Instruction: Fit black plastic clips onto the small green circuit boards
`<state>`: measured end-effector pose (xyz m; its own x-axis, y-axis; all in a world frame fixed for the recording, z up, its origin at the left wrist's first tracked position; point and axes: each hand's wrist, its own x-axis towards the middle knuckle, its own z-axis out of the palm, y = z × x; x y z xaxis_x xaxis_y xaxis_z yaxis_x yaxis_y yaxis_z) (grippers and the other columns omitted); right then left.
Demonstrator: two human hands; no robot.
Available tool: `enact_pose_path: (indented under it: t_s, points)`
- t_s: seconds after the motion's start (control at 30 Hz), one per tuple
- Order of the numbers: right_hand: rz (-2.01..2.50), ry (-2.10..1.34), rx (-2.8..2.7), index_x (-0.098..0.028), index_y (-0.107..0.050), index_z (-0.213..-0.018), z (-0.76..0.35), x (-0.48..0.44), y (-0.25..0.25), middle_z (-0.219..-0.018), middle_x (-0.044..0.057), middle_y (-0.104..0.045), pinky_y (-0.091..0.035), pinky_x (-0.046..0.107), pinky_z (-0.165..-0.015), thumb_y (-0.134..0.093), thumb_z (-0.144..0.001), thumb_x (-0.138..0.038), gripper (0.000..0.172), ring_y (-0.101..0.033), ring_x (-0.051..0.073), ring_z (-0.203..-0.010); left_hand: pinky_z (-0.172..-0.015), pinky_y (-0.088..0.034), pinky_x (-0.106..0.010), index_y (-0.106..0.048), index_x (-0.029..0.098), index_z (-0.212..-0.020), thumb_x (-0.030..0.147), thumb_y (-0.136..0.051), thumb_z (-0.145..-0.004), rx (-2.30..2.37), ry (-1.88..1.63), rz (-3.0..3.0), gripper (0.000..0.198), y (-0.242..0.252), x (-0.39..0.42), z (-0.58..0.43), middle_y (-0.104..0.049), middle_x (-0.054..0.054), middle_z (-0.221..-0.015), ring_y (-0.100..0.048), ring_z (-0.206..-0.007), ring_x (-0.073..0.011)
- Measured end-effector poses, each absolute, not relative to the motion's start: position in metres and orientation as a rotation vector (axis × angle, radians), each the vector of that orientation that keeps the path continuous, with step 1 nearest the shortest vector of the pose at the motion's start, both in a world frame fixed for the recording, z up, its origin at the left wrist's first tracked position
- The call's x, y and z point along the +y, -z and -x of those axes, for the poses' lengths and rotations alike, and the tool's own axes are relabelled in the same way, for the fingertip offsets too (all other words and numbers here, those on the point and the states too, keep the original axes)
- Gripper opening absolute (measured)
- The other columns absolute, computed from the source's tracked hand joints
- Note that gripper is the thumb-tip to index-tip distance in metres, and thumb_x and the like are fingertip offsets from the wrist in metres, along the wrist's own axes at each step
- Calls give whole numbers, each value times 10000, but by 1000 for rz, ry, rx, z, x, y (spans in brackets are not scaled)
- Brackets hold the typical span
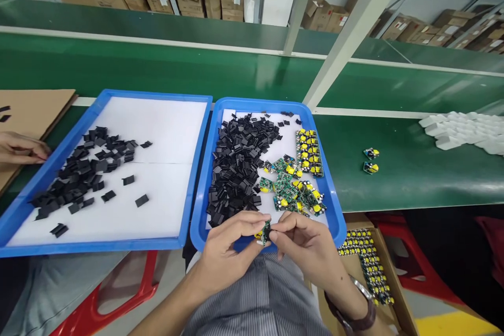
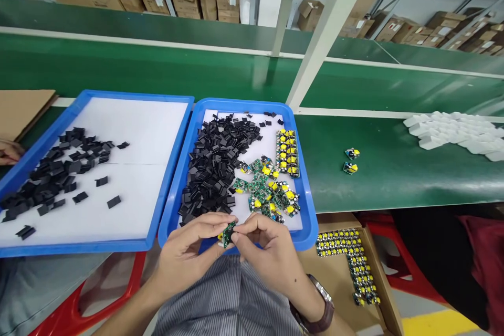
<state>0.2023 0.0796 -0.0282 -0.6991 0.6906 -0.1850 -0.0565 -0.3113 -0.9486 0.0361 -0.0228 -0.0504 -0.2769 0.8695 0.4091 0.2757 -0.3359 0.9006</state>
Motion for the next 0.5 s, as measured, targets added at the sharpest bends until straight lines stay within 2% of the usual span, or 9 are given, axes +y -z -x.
enact_pose_path:
  t_s: [0.1,0.23,0.37,0.43,0.5]
  points:
    - [808,-1961,-1529,-240,-768,-909,-202,79,28,-803,-7,-652,-577,223,-558,-777,-921,-233,17,-631,111,-631,-1015,-627,-456,-712,212,-1212,-95,-731,-830,1382,-1690,-1526,490,52,-21,-36,-767,-120,-1228,-748,-1152,-254]
    - [786,-1787,-1702,-224,-765,-879,-201,82,23,-789,-6,-636,-556,225,-607,-756,-921,-185,58,-620,113,-671,-1002,-632,-444,-707,185,-1221,-119,-716,-822,1373,-1721,-1587,502,51,-20,-35,-766,-127,-1208,-743,-1154,-257]
    - [774,-1882,-1769,-216,-782,-867,-202,91,19,-805,3,-651,-572,215,-560,-750,-917,-193,63,-633,117,-662,-1025,-619,-429,-693,169,-1273,-125,-670,-841,1390,-1677,-1722,522,48,-18,-38,-752,-129,-1215,-723,-1180,-248]
    - [748,-1935,-1737,-234,-804,-925,-202,94,19,-830,1,-668,-598,225,-575,-757,-926,-214,51,-656,110,-639,-1004,-622,-395,-686,177,-1284,-95,-682,-850,1434,-1689,-1684,513,47,-17,-40,-741,-119,-1220,-725,-1150,-229]
    - [733,-1898,-1693,-279,-818,-1047,-202,93,21,-893,5,-694,-628,239,-636,-752,-945,-227,132,-691,111,-668,-969,-622,-356,-679,187,-1301,-49,-703,-859,1536,-1694,-1611,501,46,-17,-43,-729,-108,-1219,-722,-1116,-209]
